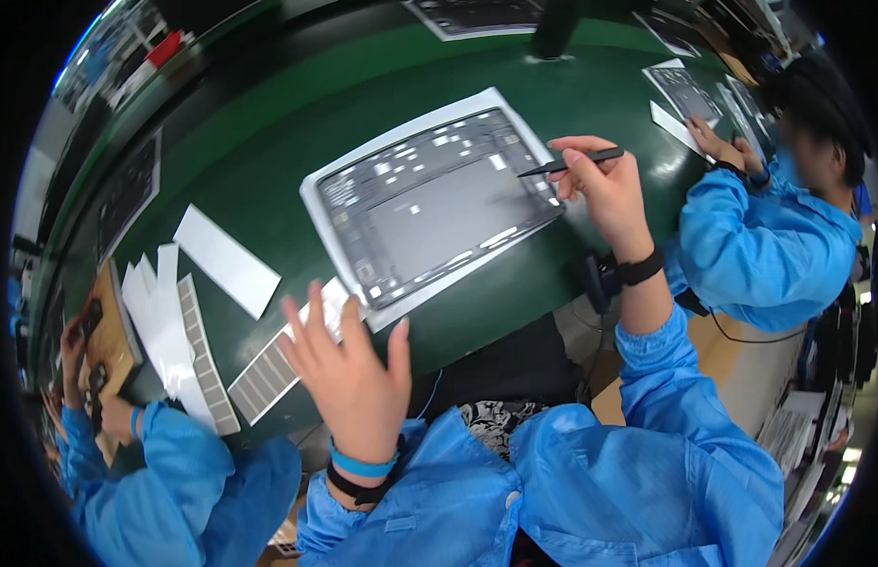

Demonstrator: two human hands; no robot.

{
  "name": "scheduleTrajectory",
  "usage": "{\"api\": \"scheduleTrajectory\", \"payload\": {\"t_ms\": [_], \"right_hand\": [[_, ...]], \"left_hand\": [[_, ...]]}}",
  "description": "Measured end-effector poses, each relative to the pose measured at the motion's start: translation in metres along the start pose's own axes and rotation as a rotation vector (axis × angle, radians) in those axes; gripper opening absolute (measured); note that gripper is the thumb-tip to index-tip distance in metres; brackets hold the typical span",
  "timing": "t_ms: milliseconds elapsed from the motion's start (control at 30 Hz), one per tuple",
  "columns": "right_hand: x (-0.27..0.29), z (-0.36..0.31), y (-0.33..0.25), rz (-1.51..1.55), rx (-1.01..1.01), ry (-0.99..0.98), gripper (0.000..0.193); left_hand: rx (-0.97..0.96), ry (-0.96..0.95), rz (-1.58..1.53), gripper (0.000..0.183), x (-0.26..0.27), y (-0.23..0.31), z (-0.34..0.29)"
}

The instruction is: Manually assembling electronic components into a tablet or laptop chassis on an assembly line.

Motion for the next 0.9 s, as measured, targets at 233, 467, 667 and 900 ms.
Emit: {"api": "scheduleTrajectory", "payload": {"t_ms": [233,467,667,900], "right_hand": [[0.040,0.017,0.021,-0.004,-0.003,-0.104,0.022],[0.042,0.019,0.023,-0.176,-0.105,-0.174,0.020],[0.044,0.028,0.022,-0.210,-0.060,-0.267,0.020],[0.045,0.029,0.021,-0.208,-0.044,-0.306,0.020]], "left_hand": [[-0.339,-0.170,-0.303,0.041,-0.098,0.119,0.065],[-0.292,-0.240,-0.258,0.057,-0.133,0.126,0.067],[-0.309,-0.228,-0.189,0.057,-0.134,0.127,0.069],[-0.308,-0.217,-0.192,0.058,-0.133,0.126,0.068]]}}
Point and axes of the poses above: each hand's wrist, its own z-axis towards the middle knuckle, its own x-axis out of the back of the hand, y = z × x, the point moved 3 cm from there along z, towards the middle knuckle, and after that the axes turned 13 degrees about -z, right-handed, at the moved point
